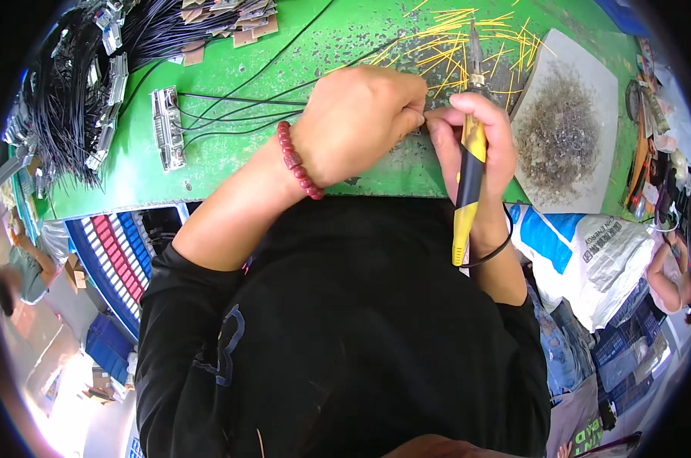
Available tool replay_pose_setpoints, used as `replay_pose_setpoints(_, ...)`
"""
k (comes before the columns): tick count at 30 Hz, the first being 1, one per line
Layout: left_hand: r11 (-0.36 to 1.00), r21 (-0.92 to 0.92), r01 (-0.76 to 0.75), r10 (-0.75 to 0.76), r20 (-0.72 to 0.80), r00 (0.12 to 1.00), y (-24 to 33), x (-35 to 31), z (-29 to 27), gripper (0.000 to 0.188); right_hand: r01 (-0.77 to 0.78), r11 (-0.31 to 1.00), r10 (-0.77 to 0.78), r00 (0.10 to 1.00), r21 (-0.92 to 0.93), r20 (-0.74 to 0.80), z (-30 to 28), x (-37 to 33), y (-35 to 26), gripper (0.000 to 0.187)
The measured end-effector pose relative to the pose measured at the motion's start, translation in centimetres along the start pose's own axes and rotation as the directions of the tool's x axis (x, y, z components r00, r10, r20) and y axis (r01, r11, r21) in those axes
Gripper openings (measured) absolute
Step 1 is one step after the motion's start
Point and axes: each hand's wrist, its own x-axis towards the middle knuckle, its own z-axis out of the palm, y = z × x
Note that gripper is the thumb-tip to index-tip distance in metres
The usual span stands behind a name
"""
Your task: Soldering electrical wires to a small electronic circuit board for assembly.
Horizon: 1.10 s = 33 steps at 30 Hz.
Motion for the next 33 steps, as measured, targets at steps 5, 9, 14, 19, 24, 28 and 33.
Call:
replay_pose_setpoints(5,1.000,0.011,0.016,-0.016,-0.028,0.999,0.2,-0.3,0.2,0.008,-0.082,0.995,0.086,0.994,0.057,-0.068,-0.5,-0.8,-0.2,0.037)
replay_pose_setpoints(9,1.000,-0.018,0.009,-0.010,-0.053,0.999,0.2,-0.2,0.3,0.008,-0.097,0.992,0.099,0.995,0.085,-0.021,-0.4,-1.0,-0.3,0.037)
replay_pose_setpoints(14,1.000,-0.002,-0.002,0.002,-0.044,0.999,0.2,-0.3,0.3,0.009,-0.176,0.974,0.178,0.984,0.142,-0.003,0.0,-0.3,-0.2,0.037)
replay_pose_setpoints(19,1.000,-0.001,-0.008,0.008,-0.059,0.998,0.2,-0.3,0.4,0.010,-0.149,0.982,0.149,0.989,0.119,0.009,0.2,0.3,-0.3,0.040)
replay_pose_setpoints(24,0.999,-0.043,0.026,-0.030,-0.075,0.997,0.2,-0.5,0.5,0.009,-0.086,0.995,0.084,0.995,0.042,0.046,0.3,0.5,-0.1,0.039)
replay_pose_setpoints(28,0.997,-0.075,0.028,-0.036,-0.108,0.993,0.0,-0.6,0.9,0.009,-0.147,0.988,0.140,0.984,0.056,0.106,0.2,0.4,0.2,0.035)
replay_pose_setpoints(33,0.999,0.025,-0.042,0.045,-0.139,0.989,-0.2,-0.5,1.4,0.007,-0.112,0.971,0.123,0.992,0.211,-0.038,-1.9,-0.3,-0.6,0.032)
